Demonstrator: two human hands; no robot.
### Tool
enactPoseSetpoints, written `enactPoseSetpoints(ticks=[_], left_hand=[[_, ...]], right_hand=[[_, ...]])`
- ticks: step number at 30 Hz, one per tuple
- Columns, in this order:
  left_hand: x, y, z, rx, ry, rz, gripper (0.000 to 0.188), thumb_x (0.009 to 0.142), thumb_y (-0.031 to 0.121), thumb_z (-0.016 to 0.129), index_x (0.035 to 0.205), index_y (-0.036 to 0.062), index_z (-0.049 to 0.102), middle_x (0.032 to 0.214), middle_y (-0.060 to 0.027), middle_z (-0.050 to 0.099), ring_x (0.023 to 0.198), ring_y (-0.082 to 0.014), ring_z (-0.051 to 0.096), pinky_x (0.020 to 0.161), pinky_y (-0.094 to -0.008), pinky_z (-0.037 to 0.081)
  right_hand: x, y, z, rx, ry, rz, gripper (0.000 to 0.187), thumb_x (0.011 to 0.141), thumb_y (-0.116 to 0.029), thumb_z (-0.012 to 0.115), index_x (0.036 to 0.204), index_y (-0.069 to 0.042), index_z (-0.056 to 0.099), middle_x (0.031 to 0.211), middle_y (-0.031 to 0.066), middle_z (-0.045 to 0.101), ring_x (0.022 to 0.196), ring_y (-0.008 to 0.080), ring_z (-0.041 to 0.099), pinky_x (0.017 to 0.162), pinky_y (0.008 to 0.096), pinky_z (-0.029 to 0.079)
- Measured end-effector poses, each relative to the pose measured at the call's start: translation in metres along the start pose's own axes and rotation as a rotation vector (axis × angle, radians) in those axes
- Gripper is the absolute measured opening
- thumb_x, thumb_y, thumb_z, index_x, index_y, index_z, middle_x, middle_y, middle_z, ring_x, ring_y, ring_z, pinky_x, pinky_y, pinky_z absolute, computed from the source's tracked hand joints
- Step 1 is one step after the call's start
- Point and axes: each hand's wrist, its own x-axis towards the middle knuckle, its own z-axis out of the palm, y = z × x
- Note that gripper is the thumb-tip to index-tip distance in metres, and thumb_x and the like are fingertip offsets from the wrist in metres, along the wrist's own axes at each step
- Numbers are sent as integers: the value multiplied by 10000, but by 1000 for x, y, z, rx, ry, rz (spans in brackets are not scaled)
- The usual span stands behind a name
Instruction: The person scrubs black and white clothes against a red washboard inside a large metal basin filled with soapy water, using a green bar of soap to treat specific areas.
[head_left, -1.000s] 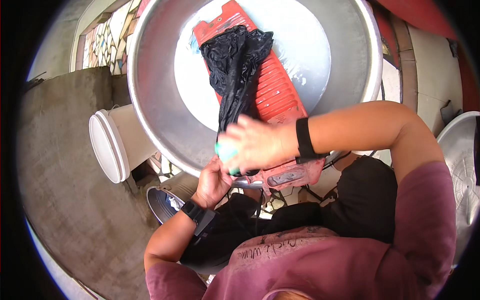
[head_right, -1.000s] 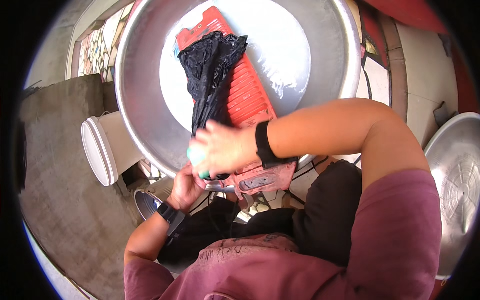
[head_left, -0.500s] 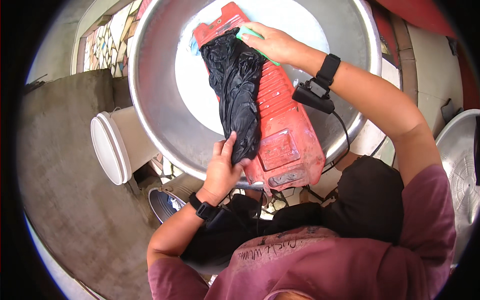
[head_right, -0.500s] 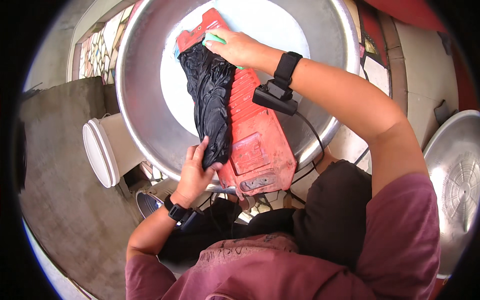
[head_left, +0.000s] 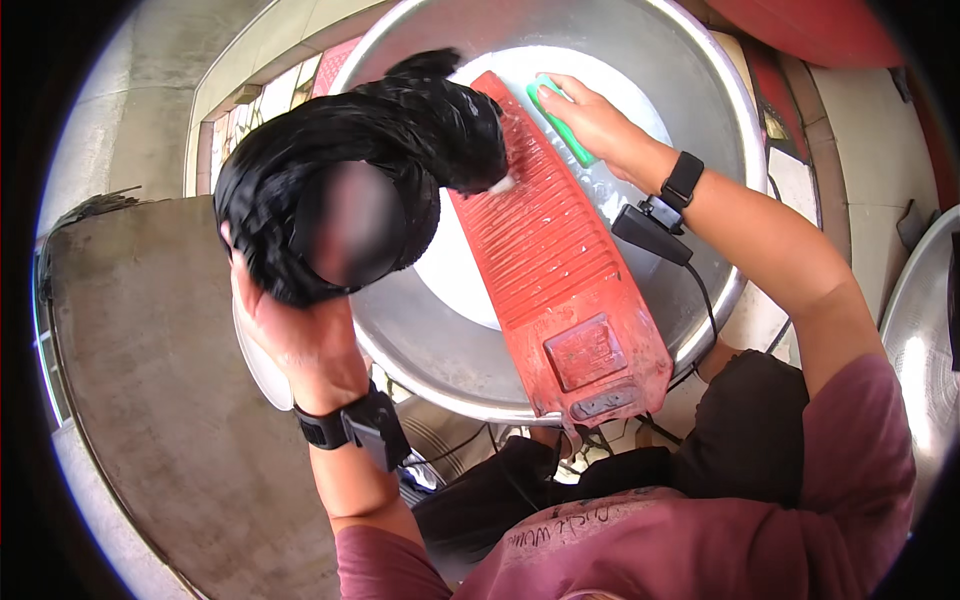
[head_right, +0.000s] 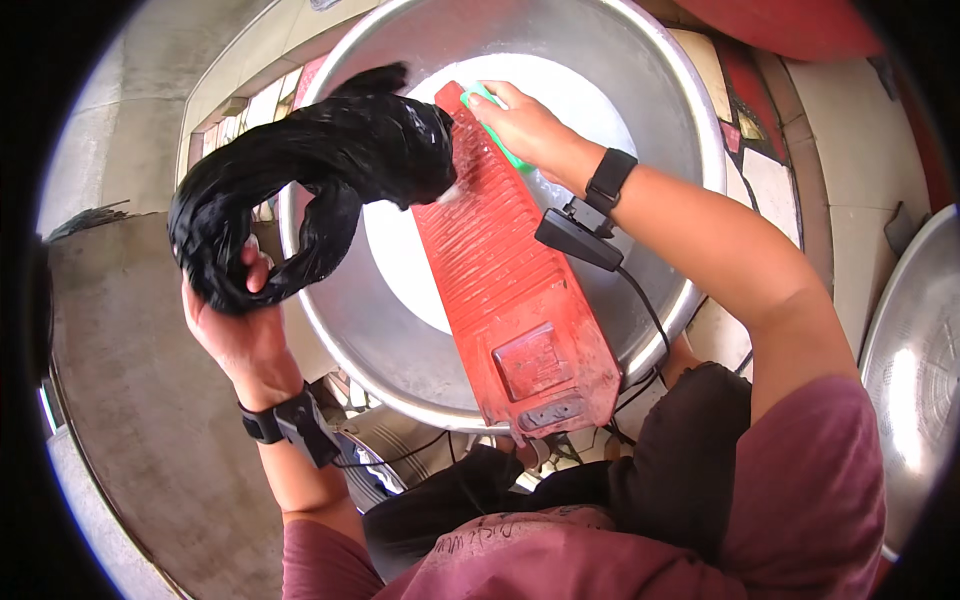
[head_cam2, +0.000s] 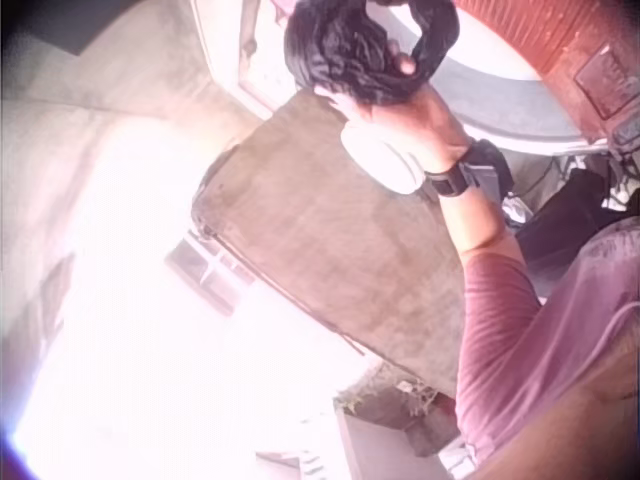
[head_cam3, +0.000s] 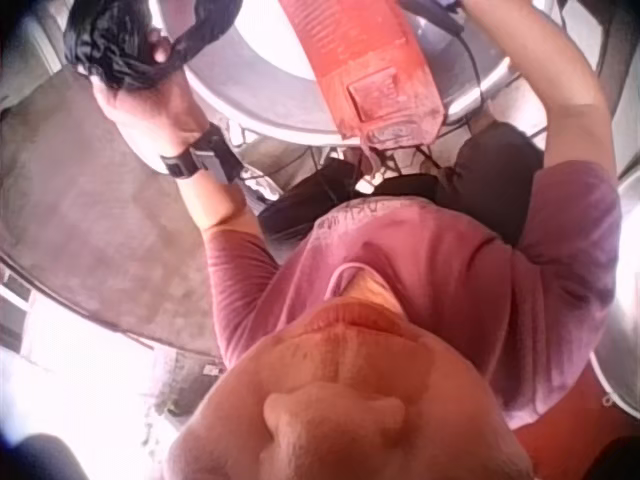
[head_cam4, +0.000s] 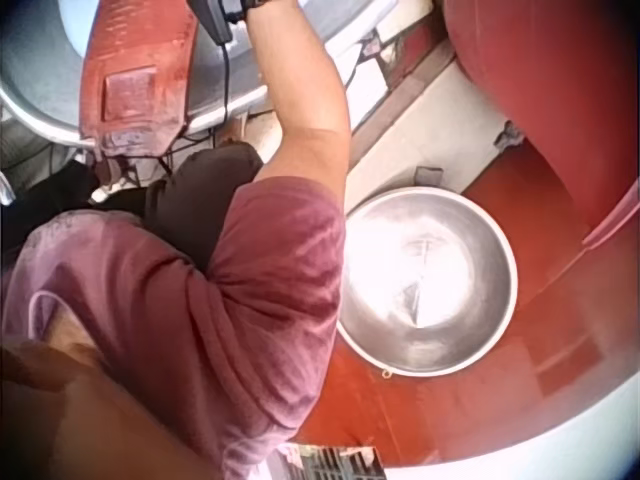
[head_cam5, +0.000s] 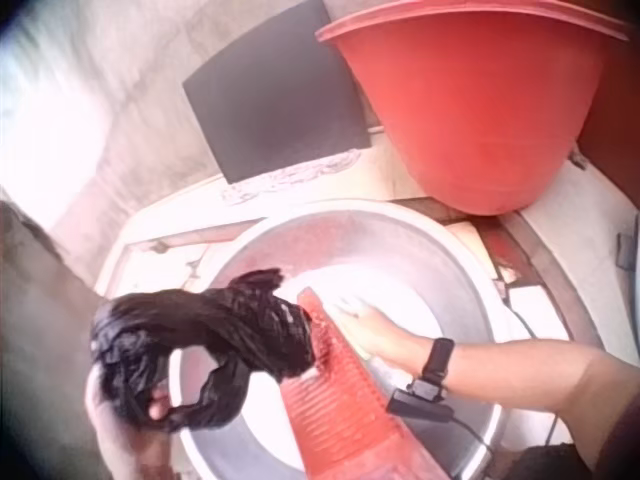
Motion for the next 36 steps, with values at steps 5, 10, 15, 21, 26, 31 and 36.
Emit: enactPoseSetpoints(ticks=[5,10,15,21,26,31,36], left_hand=[[-60,-51,-15,99,204,-291,445,952,355,364,1196,-2,469,1111,-102,577,927,-238,590,837,-353,455],[-112,-112,-81,212,218,-858,360,966,229,378,1233,-2,451,1168,-86,553,1008,-200,556,920,-340,413],[-128,-125,-99,27,163,-834,359,888,10,323,1230,16,431,1178,-141,535,1056,-251,551,887,-403,478],[-144,-139,-119,48,186,-882,322,885,-35,350,1167,31,491,1085,-95,590,944,-207,602,820,-354,510],[-133,-132,-115,321,52,-877,295,900,8,350,1153,36,498,1036,-57,612,873,-131,609,734,-283,519],[-114,-131,-91,267,73,-895,350,907,204,418,1221,54,453,1074,-53,582,923,-138,581,721,-282,508],[-114,-124,-88,320,49,-833,478,921,326,493,1283,31,393,1205,-111,517,1052,-204,550,871,-356,477]], right_hand=[[-3,4,4,42,-57,108,528,934,-370,437,1338,-37,368,1331,143,421,1223,203,394,1006,286,288],[-2,9,24,-252,-153,-94,418,891,-354,519,1216,-93,490,943,125,637,857,205,618,711,342,478],[-86,2,77,-785,-451,-849,411,795,-353,601,1180,-217,548,1082,107,536,949,315,514,799,419,411],[-77,54,94,-1172,-650,-896,359,753,-454,601,1098,-355,588,1047,82,483,946,266,454,731,436,368],[0,34,41,-1422,-296,-609,451,821,-405,566,1260,-386,467,1106,152,491,1024,340,454,824,472,370],[-41,-44,-73,-1220,218,-581,448,861,-327,545,1296,-284,449,1145,196,492,1029,373,477,906,427,378],[-87,-21,-232,-1309,924,-367,489,812,-391,582,1280,-327,453,1193,191,467,1071,401,443,865,519,373]])
